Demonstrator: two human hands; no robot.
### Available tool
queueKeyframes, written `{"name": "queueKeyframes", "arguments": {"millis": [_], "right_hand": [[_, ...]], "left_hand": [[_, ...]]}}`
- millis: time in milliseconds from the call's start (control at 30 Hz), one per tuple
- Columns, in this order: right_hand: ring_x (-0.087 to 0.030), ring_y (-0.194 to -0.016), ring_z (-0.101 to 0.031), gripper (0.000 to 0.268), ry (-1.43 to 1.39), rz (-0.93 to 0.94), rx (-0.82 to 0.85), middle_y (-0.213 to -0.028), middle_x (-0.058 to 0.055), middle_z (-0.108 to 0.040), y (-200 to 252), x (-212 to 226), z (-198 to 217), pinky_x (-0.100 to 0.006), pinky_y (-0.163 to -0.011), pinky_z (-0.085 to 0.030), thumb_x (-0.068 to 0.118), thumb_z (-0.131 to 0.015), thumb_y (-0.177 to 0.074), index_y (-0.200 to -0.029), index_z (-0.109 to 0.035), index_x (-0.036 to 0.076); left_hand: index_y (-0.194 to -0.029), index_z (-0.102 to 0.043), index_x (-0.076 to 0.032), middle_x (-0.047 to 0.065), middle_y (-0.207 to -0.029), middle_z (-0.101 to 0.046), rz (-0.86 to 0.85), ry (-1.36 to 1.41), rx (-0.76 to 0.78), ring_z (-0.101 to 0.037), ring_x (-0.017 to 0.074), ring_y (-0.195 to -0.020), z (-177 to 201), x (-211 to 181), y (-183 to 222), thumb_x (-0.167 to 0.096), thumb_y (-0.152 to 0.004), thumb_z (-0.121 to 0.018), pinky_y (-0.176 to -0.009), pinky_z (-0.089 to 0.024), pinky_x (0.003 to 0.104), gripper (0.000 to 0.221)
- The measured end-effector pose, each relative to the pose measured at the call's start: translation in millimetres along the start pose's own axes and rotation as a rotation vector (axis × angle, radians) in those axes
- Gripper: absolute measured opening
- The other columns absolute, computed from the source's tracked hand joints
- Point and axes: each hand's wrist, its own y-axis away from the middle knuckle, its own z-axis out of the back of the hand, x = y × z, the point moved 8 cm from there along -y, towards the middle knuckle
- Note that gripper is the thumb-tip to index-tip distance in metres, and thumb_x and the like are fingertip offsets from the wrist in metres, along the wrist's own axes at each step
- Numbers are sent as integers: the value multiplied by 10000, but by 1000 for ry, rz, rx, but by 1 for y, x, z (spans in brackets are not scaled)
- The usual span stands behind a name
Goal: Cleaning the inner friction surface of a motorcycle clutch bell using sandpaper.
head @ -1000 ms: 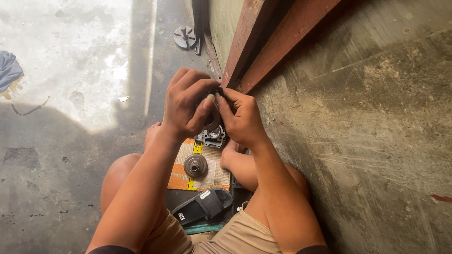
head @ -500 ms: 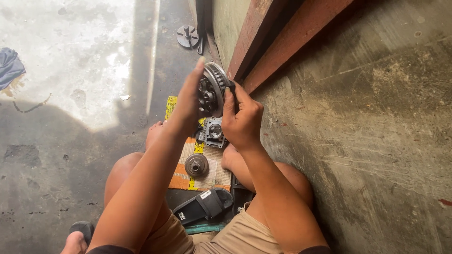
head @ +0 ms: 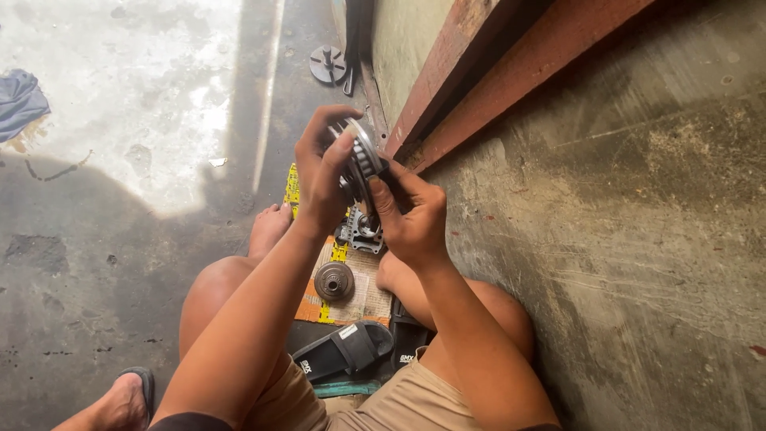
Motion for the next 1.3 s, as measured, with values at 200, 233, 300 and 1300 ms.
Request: {"name": "queueKeyframes", "arguments": {"millis": [200, 233, 300, 1300], "right_hand": [[-112, -851, -606, 269, -63, -100, 11, -768, -160, -750, 1, -17, 10, -353, -674, -598, 164, -601, -1030, -1145, -747, -30], [-112, -851, -606, 269, -63, -102, 12, -768, -160, -750, 1, -16, 10, -353, -674, -598, 164, -601, -1030, -1145, -747, -30], [-105, -830, -584, 265, -116, -140, 65, -764, -141, -747, -2, -18, 7, -345, -680, -588, 169, -602, -1030, -1140, -754, -18], [-85, -649, -587, 311, 265, -54, -278, -643, -144, -688, -10, 8, 24, -287, -575, -521, 177, -495, -1083, -874, -684, 45]], "left_hand": [[-1095, -675, -96, 83, -965, -558, -315, -323, 79, -579, 254, -830, -10, -37, 2, -554, -959, -492, -746, -481, 368, 511], [-1095, -675, -96, 83, -965, -558, -312, -324, 79, -579, 254, -830, -8, -38, 1, -554, -959, -492, -746, -481, 368, 511], [-1088, -671, -96, 91, -942, -535, -455, -447, 114, -536, 283, -785, -12, -50, 1, -547, -970, -465, -727, -465, 391, 510], [-1514, -306, 47, 392, -1465, -361, 998, 389, 51, -403, 597, -1378, -35, 17, 21, -702, -814, -490, -958, -363, 807, 1041]]}}
